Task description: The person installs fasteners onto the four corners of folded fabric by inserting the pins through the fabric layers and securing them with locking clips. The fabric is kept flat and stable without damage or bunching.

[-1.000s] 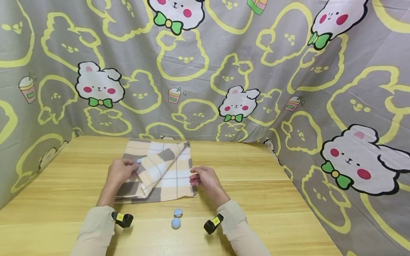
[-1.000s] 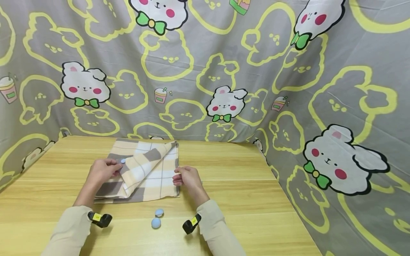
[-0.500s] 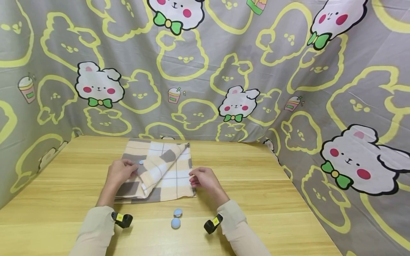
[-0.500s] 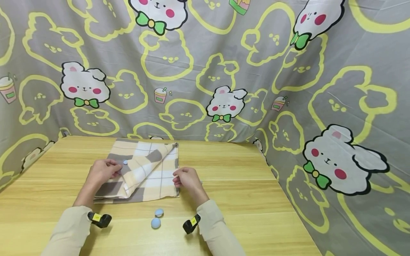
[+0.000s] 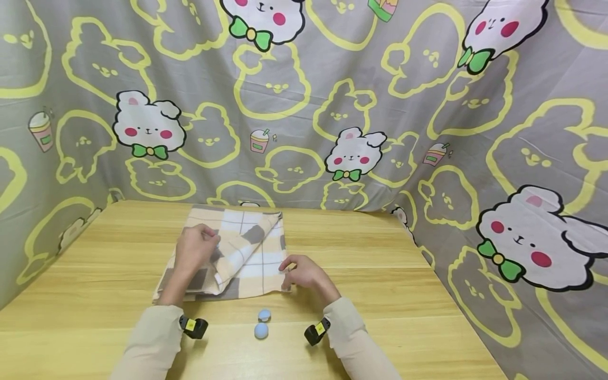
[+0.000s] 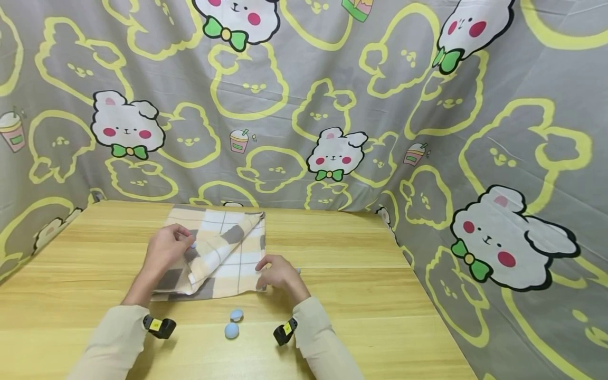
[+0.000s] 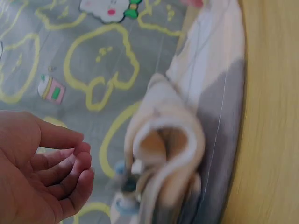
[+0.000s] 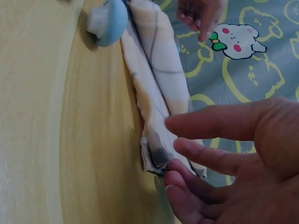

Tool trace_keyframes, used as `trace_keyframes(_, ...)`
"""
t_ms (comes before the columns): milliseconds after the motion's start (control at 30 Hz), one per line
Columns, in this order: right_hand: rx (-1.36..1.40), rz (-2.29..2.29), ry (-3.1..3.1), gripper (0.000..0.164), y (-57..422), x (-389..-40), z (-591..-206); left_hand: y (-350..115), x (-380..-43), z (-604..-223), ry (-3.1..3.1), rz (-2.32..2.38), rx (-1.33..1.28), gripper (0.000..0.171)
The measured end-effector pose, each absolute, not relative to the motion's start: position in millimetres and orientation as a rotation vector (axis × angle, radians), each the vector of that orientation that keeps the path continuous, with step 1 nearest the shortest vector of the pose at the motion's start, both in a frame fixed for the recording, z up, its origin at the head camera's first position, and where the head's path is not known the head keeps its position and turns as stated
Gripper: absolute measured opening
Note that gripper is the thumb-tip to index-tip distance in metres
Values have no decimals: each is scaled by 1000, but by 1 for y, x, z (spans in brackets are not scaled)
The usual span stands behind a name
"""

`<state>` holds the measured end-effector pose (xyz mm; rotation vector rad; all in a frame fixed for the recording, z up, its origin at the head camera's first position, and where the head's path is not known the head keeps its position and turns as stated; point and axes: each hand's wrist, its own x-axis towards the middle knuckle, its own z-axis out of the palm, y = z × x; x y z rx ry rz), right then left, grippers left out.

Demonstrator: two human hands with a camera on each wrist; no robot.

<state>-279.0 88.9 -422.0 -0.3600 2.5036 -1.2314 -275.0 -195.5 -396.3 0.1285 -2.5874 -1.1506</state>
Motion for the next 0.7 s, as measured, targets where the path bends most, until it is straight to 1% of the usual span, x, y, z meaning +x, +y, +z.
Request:
trace_keyframes(100, -390, -1139, 2527, 45, 89, -278, -422, -180, -273, -393, -2592, -1141, 76, 17)
trace_keyframes(200, -409, -1084, 2549, 44, 88, -278, -422, -163, -271, -394, -2615, -1096, -2, 14)
trace_keyframes(400, -425, -1043, 2576, 39, 87, -278, -423, -125, -265, -400, -2693, -1063, -178, 7)
trace_keyframes(533, -448, -1004, 2602, 36, 87, -279, -422, -109, -260, -405, -2768, -1057, -288, 7)
trace_keyframes(700, -464, -994, 2624, 23, 87, -279, -422, -97, -255, -410, -2878, -1056, -369, 5)
